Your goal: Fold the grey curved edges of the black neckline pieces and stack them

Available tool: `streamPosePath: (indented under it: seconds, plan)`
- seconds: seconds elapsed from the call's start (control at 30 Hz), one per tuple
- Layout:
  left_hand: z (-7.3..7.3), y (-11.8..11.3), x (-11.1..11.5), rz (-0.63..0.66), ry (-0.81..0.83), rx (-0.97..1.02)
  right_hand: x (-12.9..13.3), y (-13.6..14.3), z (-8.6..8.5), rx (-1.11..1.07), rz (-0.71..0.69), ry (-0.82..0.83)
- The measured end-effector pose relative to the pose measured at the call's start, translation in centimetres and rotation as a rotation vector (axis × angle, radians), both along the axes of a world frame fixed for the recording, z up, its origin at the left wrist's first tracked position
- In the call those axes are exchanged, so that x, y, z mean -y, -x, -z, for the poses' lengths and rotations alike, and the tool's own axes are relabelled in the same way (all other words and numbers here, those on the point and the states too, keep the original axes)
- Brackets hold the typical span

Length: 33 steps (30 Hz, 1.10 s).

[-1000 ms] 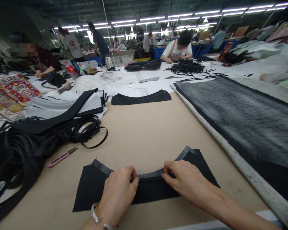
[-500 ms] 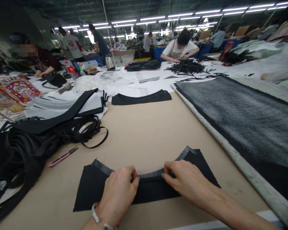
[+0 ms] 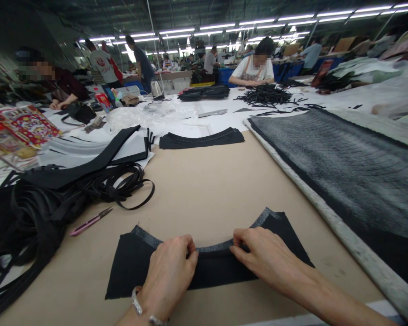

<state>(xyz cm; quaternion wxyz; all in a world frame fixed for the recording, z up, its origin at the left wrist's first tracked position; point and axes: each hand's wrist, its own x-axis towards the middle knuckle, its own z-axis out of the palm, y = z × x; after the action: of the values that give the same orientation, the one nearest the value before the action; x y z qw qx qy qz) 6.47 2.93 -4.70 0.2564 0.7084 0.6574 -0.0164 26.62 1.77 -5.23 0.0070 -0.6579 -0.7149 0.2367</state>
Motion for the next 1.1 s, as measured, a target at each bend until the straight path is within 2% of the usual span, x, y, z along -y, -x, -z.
streamPosePath:
  seconds: [1.1]
  plan:
    - [0.05,0.01,-0.14,0.001,-0.003,-0.021,-0.06,0.14,-0.03,0.013,-0.013,0.019]
